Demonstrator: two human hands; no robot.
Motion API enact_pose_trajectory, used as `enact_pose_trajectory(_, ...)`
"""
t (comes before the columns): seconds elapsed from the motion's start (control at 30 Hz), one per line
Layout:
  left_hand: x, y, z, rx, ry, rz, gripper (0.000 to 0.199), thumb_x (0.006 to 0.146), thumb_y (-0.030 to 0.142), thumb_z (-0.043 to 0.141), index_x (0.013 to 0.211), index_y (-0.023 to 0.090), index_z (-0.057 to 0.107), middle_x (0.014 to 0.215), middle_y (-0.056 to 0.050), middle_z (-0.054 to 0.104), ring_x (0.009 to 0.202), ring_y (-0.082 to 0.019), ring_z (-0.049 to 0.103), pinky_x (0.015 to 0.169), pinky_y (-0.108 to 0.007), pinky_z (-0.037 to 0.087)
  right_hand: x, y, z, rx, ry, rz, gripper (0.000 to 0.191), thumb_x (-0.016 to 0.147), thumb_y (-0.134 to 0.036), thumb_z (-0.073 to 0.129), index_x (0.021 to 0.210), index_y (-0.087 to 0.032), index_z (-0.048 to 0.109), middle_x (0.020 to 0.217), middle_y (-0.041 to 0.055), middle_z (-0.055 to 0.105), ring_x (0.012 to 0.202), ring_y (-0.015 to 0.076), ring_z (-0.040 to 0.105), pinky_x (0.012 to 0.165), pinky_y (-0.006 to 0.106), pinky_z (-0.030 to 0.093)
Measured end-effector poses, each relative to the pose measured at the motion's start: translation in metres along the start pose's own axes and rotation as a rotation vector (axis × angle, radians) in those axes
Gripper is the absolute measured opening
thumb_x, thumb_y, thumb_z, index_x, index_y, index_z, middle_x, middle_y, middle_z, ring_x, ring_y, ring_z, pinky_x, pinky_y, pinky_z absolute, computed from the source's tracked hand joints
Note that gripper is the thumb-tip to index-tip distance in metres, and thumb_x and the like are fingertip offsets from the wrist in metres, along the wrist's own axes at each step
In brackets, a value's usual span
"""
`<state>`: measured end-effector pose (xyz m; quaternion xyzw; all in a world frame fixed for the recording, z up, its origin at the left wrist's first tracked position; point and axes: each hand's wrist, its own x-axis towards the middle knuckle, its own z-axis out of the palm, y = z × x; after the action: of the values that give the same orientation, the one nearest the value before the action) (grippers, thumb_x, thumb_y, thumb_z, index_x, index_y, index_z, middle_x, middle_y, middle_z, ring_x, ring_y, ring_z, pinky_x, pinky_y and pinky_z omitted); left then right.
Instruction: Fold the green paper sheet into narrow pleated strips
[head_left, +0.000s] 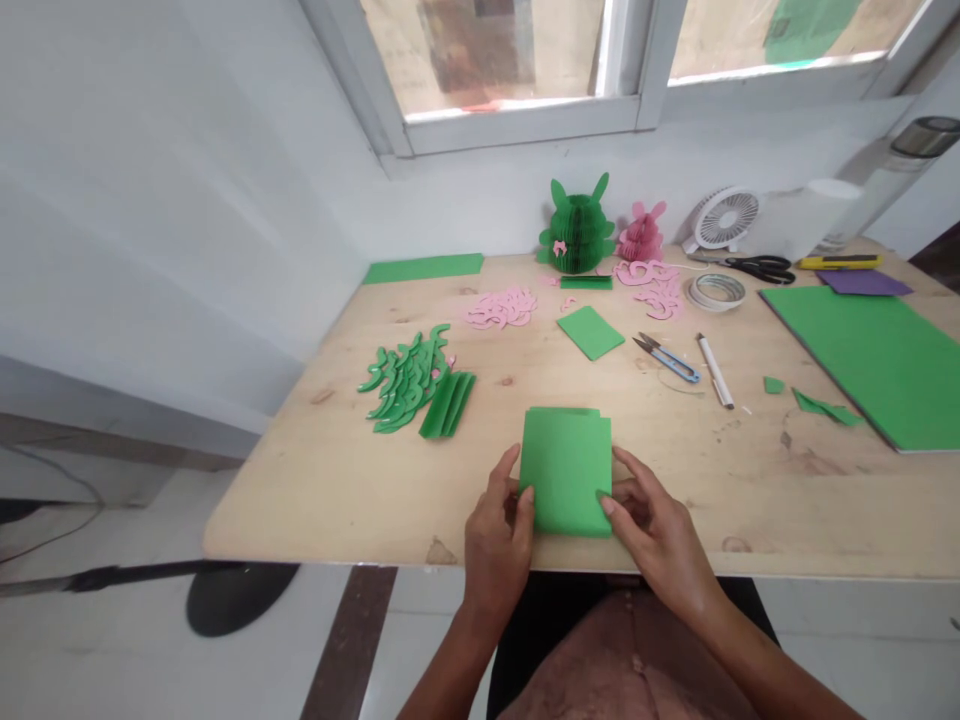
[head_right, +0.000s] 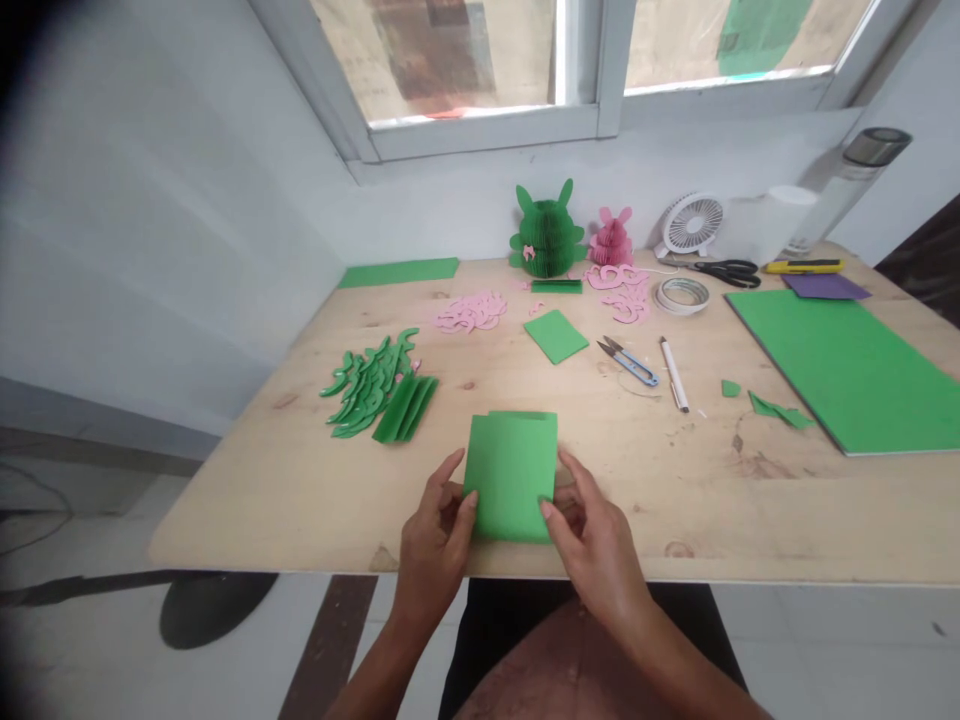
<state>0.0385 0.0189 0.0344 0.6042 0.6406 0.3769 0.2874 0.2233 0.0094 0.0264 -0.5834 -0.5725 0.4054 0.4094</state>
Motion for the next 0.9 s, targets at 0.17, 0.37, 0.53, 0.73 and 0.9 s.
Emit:
enact_pose_trajectory(0.17,0.006,-0.001,0.003,0.077,0.035,0.021,0.046,0.088,0.031,0.044,0.133,0.02,0.047,0.077,-0.002,0.062,0.062,-0.015,0.057,0.058,-0.026,0.045,-0.006,0.003,-0.001,-0.119,-0.03,-0.099,0.061,0.087,-0.029,0.053,0.143,-0.023,0.03,0.089,0.0045,0.068,0.081,0.018,0.065,0.073,0.031,0.054)
enact_pose_trajectory(0.37,0.01,0.001,0.002,-0.055,0.03,-0.039,0.048,0.088,0.033,0.045,0.134,0.02,0.044,0.071,0.002,0.055,0.056,-0.012,0.054,0.055,-0.023,0.043,-0.013,0.007,-0.001,-0.352,-0.032,-0.351,0.059,0.089,-0.025,0.05,0.144,-0.029,0.029,0.107,0.0072,0.066,0.089,0.0209,0.064,0.08,0.039,0.052)
enact_pose_trajectory(0.53,0.011,-0.002,0.004,-0.081,0.067,-0.014,0.048,0.089,0.035,0.046,0.133,0.018,0.045,0.072,0.002,0.056,0.057,-0.012,0.053,0.056,-0.022,0.043,-0.013,0.008,0.002,-0.405,-0.001,-0.373,0.052,0.09,-0.02,0.047,0.141,-0.027,0.035,0.085,0.0032,0.067,0.08,0.0205,0.062,0.079,0.04,0.048)
enact_pose_trajectory(0.73,0.012,-0.008,0.01,0.118,0.074,0.079,0.043,0.092,0.03,0.043,0.132,0.018,0.047,0.079,-0.002,0.064,0.063,-0.014,0.059,0.06,-0.025,0.046,-0.015,0.008,0.002,-0.442,-0.001,-0.387,0.05,0.09,-0.02,0.047,0.139,-0.024,0.039,0.078,0.0013,0.065,0.078,0.0202,0.059,0.079,0.04,0.044)
enact_pose_trajectory(0.9,0.015,-0.011,0.015,0.395,0.076,0.183,0.039,0.093,0.023,0.042,0.131,0.019,0.05,0.092,-0.006,0.071,0.071,-0.017,0.064,0.067,-0.028,0.048,-0.016,0.009,0.001,-0.45,0.009,-0.405,0.05,0.089,-0.019,0.049,0.138,-0.024,0.04,0.079,0.0006,0.066,0.081,0.0201,0.06,0.083,0.042,0.042)
